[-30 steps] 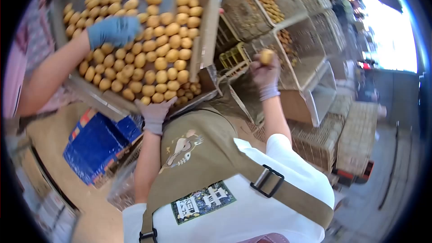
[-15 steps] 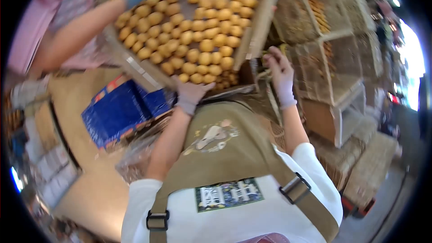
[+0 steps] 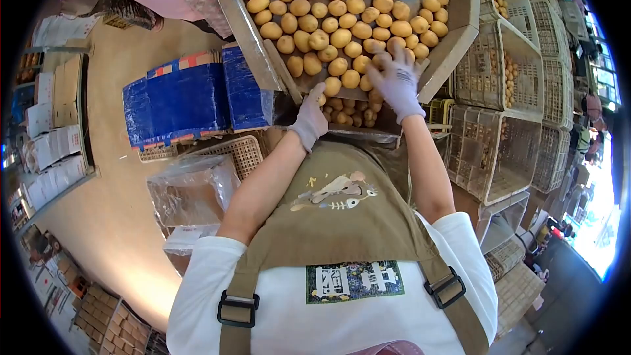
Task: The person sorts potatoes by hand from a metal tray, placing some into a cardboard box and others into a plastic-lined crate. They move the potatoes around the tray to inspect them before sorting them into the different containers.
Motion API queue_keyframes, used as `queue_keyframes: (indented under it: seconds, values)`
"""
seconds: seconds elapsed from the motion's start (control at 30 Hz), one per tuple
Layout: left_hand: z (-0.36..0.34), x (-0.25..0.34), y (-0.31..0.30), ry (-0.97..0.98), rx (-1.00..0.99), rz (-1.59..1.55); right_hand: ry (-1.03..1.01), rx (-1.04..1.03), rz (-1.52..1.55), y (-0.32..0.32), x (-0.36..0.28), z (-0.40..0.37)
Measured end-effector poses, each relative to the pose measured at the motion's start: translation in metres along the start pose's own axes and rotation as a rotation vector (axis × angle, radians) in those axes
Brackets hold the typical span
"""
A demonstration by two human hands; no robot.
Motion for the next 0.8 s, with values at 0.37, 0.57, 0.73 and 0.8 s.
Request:
queue_keyframes:
  seconds: [0.37,0.57,0.73,0.8]
  values:
    - [0.044,-0.012,-0.052,0.166,-0.118,0.282,-0.179,0.117,0.008,0.016,-0.020,0.002]
    - [0.050,-0.014,-0.033,-0.076,0.114,-0.388,-0.188,-0.051,-0.216,0.016,-0.082,0.036]
    - [0.034,-0.012,-0.015,-0.066,0.093,-0.471,-0.279,0.192,0.029,0.019,-0.062,0.039]
    - [0.040,-0.013,-0.030,-0.127,0.032,-0.552,-0.340,0.362,0.233,0.003,-0.042,0.029]
Point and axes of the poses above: each hand's wrist, its own z-axis towards the middle knuckle, its own y-axis out of the palm, x = y × z, the point moved 3 cm from there along z, towards the middle knuckle, and after that the axes turned 9 degrees about -z, right-handed, at the moved point
